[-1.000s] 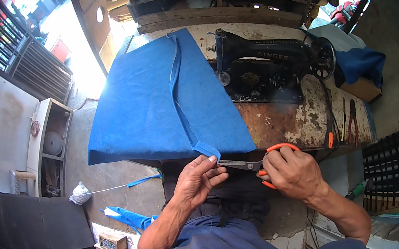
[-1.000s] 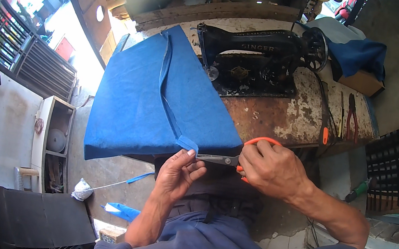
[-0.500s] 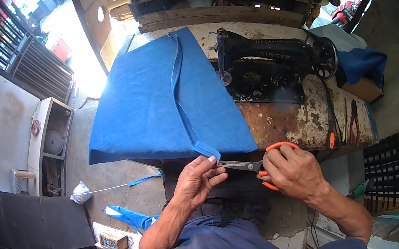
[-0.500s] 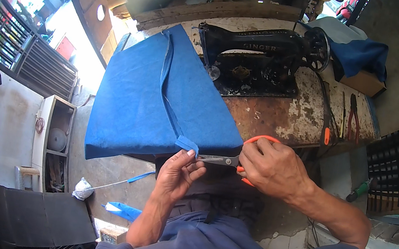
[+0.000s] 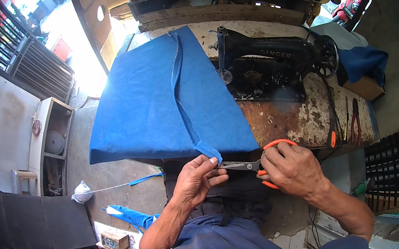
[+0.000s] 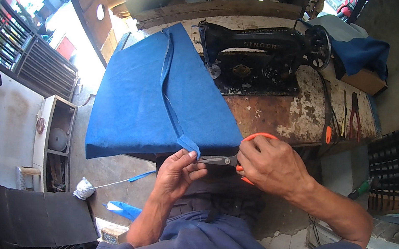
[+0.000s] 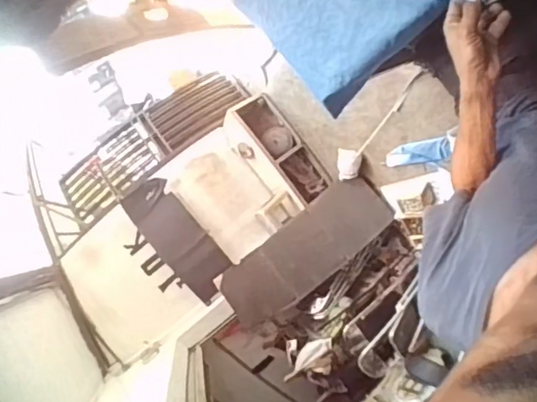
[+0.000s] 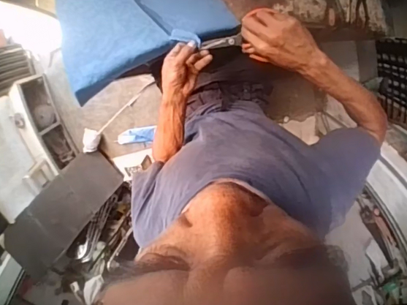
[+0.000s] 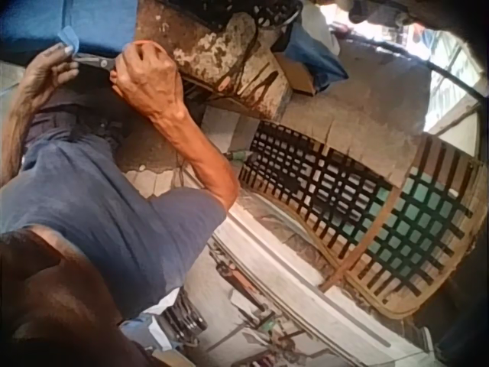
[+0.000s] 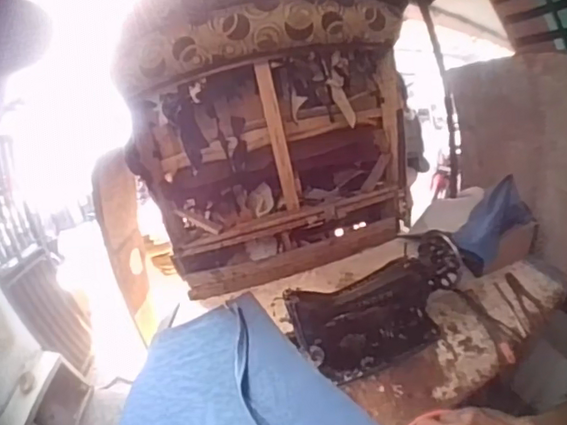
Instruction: The person works with a blue fabric at a workbench, handling a strip of material, using scissors to cut it, and then positioning the fabric around a sewing machine.
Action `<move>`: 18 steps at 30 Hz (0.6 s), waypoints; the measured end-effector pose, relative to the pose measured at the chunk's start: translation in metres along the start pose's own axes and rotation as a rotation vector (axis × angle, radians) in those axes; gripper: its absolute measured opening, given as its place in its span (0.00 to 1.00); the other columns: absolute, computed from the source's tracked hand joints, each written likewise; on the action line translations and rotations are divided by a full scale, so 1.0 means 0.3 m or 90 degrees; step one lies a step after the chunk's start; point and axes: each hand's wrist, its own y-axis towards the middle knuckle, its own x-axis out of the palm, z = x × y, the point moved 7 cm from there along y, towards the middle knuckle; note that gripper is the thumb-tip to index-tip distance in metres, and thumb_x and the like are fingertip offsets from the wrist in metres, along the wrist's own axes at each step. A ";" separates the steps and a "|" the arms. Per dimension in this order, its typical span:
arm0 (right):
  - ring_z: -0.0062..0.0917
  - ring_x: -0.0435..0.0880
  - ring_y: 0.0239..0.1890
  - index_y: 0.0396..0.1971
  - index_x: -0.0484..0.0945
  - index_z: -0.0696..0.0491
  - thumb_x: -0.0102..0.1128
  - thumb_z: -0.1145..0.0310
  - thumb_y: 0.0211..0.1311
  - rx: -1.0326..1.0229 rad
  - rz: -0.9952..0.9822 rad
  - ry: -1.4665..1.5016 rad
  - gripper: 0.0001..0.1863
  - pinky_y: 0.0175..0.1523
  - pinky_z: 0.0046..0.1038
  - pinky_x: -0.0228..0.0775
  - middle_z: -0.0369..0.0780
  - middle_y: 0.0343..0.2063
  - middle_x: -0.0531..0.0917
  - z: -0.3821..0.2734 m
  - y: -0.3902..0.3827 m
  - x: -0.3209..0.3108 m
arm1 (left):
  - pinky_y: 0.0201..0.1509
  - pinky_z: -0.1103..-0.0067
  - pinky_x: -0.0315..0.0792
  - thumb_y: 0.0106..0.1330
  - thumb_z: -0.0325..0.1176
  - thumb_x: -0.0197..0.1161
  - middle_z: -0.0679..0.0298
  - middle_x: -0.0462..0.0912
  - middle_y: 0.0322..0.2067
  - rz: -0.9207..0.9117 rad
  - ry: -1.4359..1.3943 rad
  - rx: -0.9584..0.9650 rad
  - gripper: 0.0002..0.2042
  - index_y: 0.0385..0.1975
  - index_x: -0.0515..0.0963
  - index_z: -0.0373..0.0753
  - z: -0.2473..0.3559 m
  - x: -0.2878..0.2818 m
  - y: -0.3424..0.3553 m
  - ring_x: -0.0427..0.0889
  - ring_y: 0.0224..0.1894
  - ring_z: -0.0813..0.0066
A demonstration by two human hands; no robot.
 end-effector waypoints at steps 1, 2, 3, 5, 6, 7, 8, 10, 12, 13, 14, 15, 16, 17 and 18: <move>0.25 0.80 0.33 0.25 0.79 0.55 0.69 0.60 0.48 -0.009 0.008 -0.003 0.13 0.34 0.27 0.79 0.36 0.29 0.76 -0.004 0.001 -0.003 | 0.43 0.72 0.88 0.70 0.29 0.65 0.60 0.82 0.34 -0.001 0.007 -0.002 0.06 0.35 0.76 0.34 0.002 -0.002 -0.001 0.87 0.37 0.69; 0.25 0.80 0.34 0.25 0.79 0.55 0.69 0.60 0.48 -0.010 0.004 0.000 0.14 0.34 0.27 0.79 0.36 0.29 0.76 -0.004 0.003 -0.001 | 0.43 0.72 0.88 0.70 0.29 0.65 0.60 0.82 0.33 -0.003 0.014 0.002 0.06 0.34 0.76 0.34 0.005 -0.002 -0.002 0.87 0.37 0.69; 0.25 0.80 0.34 0.25 0.79 0.55 0.69 0.61 0.48 -0.011 -0.009 0.011 0.14 0.34 0.27 0.79 0.36 0.29 0.76 -0.005 0.005 0.005 | 0.43 0.72 0.88 0.70 0.29 0.66 0.61 0.81 0.33 -0.007 0.021 0.007 0.06 0.34 0.76 0.34 0.008 -0.002 -0.002 0.87 0.37 0.69; 0.25 0.80 0.34 0.25 0.79 0.55 0.69 0.60 0.48 -0.023 0.006 -0.005 0.14 0.35 0.27 0.79 0.36 0.30 0.76 -0.008 0.010 0.003 | 0.43 0.72 0.88 0.70 0.29 0.66 0.62 0.81 0.32 -0.005 0.033 0.013 0.06 0.33 0.76 0.35 0.011 -0.004 -0.004 0.87 0.36 0.70; 0.25 0.81 0.35 0.26 0.79 0.55 0.69 0.60 0.48 -0.022 -0.004 -0.004 0.13 0.35 0.27 0.79 0.36 0.30 0.76 -0.005 0.012 0.009 | 0.43 0.72 0.88 0.70 0.29 0.66 0.62 0.81 0.32 -0.001 0.039 0.016 0.06 0.33 0.76 0.35 0.012 -0.006 -0.005 0.87 0.36 0.70; 0.25 0.81 0.35 0.25 0.79 0.55 0.69 0.60 0.48 -0.037 0.009 -0.003 0.13 0.35 0.26 0.79 0.35 0.30 0.76 -0.008 0.014 0.006 | 0.42 0.72 0.88 0.70 0.29 0.66 0.62 0.81 0.32 0.002 0.042 0.018 0.06 0.33 0.76 0.35 0.012 -0.007 -0.006 0.87 0.35 0.70; 0.25 0.81 0.35 0.25 0.79 0.54 0.69 0.60 0.49 -0.045 0.009 0.002 0.13 0.36 0.26 0.79 0.35 0.30 0.76 -0.009 0.015 0.008 | 0.42 0.71 0.88 0.69 0.29 0.66 0.63 0.81 0.31 0.006 0.050 0.018 0.06 0.33 0.76 0.35 0.011 -0.008 -0.007 0.87 0.34 0.71; 0.24 0.81 0.35 0.25 0.79 0.53 0.69 0.59 0.49 -0.060 0.003 0.011 0.13 0.36 0.26 0.79 0.34 0.30 0.76 -0.006 0.016 0.014 | 0.42 0.71 0.88 0.69 0.29 0.67 0.64 0.80 0.31 0.011 0.061 0.015 0.06 0.33 0.76 0.35 0.008 -0.010 -0.007 0.86 0.33 0.71; 0.24 0.81 0.35 0.24 0.79 0.53 0.68 0.59 0.50 -0.071 -0.016 0.024 0.13 0.37 0.25 0.80 0.34 0.30 0.76 0.000 0.017 0.024 | 0.41 0.71 0.87 0.69 0.29 0.67 0.64 0.80 0.31 0.004 0.065 0.011 0.06 0.33 0.76 0.36 0.005 -0.007 -0.007 0.86 0.33 0.72; 0.23 0.81 0.35 0.24 0.79 0.52 0.68 0.59 0.50 -0.080 -0.009 0.025 0.13 0.37 0.25 0.80 0.34 0.30 0.76 0.001 0.017 0.023 | 0.41 0.71 0.87 0.69 0.29 0.67 0.65 0.80 0.31 0.003 0.066 0.007 0.06 0.33 0.76 0.36 0.001 -0.007 -0.007 0.86 0.32 0.72; 0.23 0.81 0.35 0.24 0.79 0.52 0.68 0.58 0.50 -0.086 -0.011 0.031 0.13 0.37 0.25 0.80 0.34 0.30 0.76 0.003 0.018 0.025 | 0.41 0.71 0.87 0.69 0.29 0.67 0.65 0.80 0.31 0.003 0.071 0.005 0.06 0.34 0.77 0.36 -0.001 -0.007 -0.007 0.86 0.33 0.72; 0.23 0.81 0.35 0.24 0.79 0.52 0.68 0.58 0.50 -0.087 -0.025 0.042 0.13 0.37 0.25 0.80 0.34 0.30 0.76 0.004 0.017 0.031 | 0.41 0.71 0.87 0.69 0.29 0.67 0.65 0.80 0.31 0.006 0.075 0.000 0.06 0.35 0.77 0.35 -0.005 -0.008 -0.007 0.86 0.33 0.72; 0.23 0.81 0.35 0.24 0.79 0.52 0.68 0.58 0.50 -0.092 -0.016 0.034 0.13 0.37 0.25 0.80 0.34 0.30 0.76 0.004 0.017 0.028 | 0.41 0.71 0.87 0.68 0.29 0.67 0.65 0.80 0.31 0.000 0.071 -0.001 0.06 0.35 0.77 0.35 -0.007 -0.005 -0.006 0.86 0.33 0.72; 0.23 0.81 0.35 0.24 0.79 0.52 0.68 0.58 0.50 -0.093 -0.019 0.033 0.13 0.37 0.25 0.80 0.34 0.30 0.76 0.003 0.017 0.029 | 0.41 0.71 0.87 0.69 0.29 0.67 0.65 0.80 0.31 0.008 0.080 -0.005 0.06 0.36 0.77 0.35 -0.010 -0.007 -0.005 0.86 0.33 0.72; 0.23 0.81 0.35 0.24 0.79 0.52 0.68 0.58 0.50 -0.091 -0.037 0.035 0.12 0.38 0.25 0.80 0.34 0.30 0.76 0.004 0.017 0.035 | 0.41 0.71 0.87 0.69 0.30 0.67 0.65 0.80 0.31 0.008 0.081 -0.005 0.06 0.36 0.77 0.35 -0.012 -0.006 -0.004 0.86 0.33 0.72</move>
